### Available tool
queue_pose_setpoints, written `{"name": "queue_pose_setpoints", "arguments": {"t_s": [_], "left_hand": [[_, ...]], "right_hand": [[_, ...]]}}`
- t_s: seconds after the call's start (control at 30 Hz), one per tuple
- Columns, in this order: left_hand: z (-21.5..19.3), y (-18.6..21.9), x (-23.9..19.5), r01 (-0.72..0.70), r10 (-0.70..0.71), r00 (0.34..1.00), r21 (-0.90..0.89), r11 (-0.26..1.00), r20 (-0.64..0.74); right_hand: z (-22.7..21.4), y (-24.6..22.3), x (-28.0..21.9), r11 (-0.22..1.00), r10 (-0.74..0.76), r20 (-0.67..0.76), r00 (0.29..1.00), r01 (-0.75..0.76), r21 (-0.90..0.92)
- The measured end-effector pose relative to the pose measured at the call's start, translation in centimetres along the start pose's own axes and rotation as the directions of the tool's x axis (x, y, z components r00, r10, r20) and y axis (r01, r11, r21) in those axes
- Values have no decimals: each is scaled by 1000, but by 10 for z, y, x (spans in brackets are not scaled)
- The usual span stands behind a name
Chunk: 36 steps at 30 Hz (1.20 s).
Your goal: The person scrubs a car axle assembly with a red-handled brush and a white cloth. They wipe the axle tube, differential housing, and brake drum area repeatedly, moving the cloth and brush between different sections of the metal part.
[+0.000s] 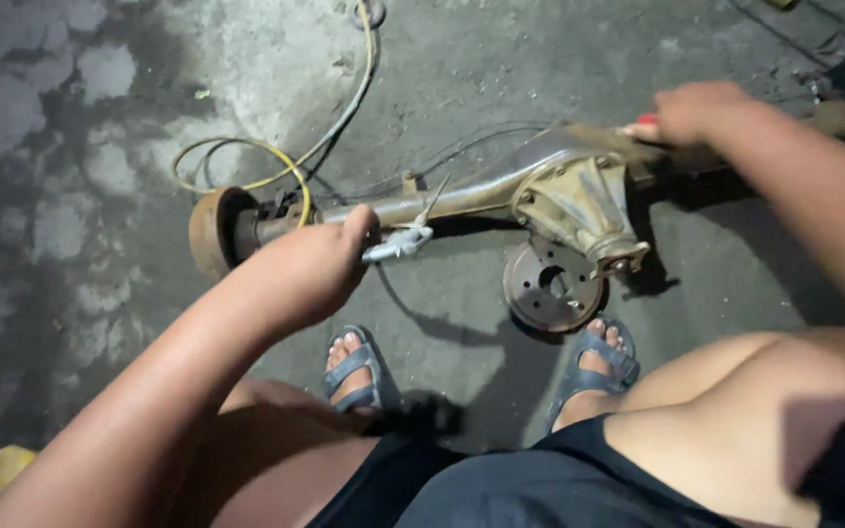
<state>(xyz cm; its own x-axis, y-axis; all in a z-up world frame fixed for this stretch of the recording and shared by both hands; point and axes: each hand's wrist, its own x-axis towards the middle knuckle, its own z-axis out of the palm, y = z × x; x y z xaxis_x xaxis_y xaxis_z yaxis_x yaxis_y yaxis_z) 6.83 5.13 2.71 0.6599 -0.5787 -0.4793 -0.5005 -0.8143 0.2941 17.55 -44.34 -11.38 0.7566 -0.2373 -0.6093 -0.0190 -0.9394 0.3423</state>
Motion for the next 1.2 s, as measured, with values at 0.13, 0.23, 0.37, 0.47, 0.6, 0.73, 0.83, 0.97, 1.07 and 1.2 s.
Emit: {"name": "queue_pose_setpoints", "arguments": {"t_s": [0.13,0.23,0.37,0.47,0.6,0.73,0.83,0.97,1.07,1.2], "left_hand": [[13,5,9,26,-28,998,-41,999,-57],[11,26,9,124,-127,991,-57,991,-53],[-3,62,4,183,-182,983,-76,980,24],[4,89,5,160,-155,985,-60,985,79],[27,110,19,187,-176,981,-170,968,76],[32,106,44,219,-206,974,-143,965,97],[32,98,56,258,-240,963,-149,955,123],[35,98,72,242,-217,963,-157,958,162],[46,97,78,187,-160,973,-165,968,164],[36,106,86,190,-148,966,-194,962,211]], "right_hand": [[39,60,13,999,43,15,999,-43,9],[89,75,55,955,45,-16,999,-39,293],[138,34,101,832,85,-314,946,106,544],[105,-21,71,810,135,-374,917,115,575],[42,-76,47,739,-37,-458,888,334,586],[37,-63,30,718,-169,-503,847,456,526],[66,-35,45,686,28,-321,947,216,695],[99,-32,67,680,206,-318,925,98,727],[67,-63,48,641,120,-389,913,228,733],[33,-66,20,646,-81,-484,871,415,641]]}}
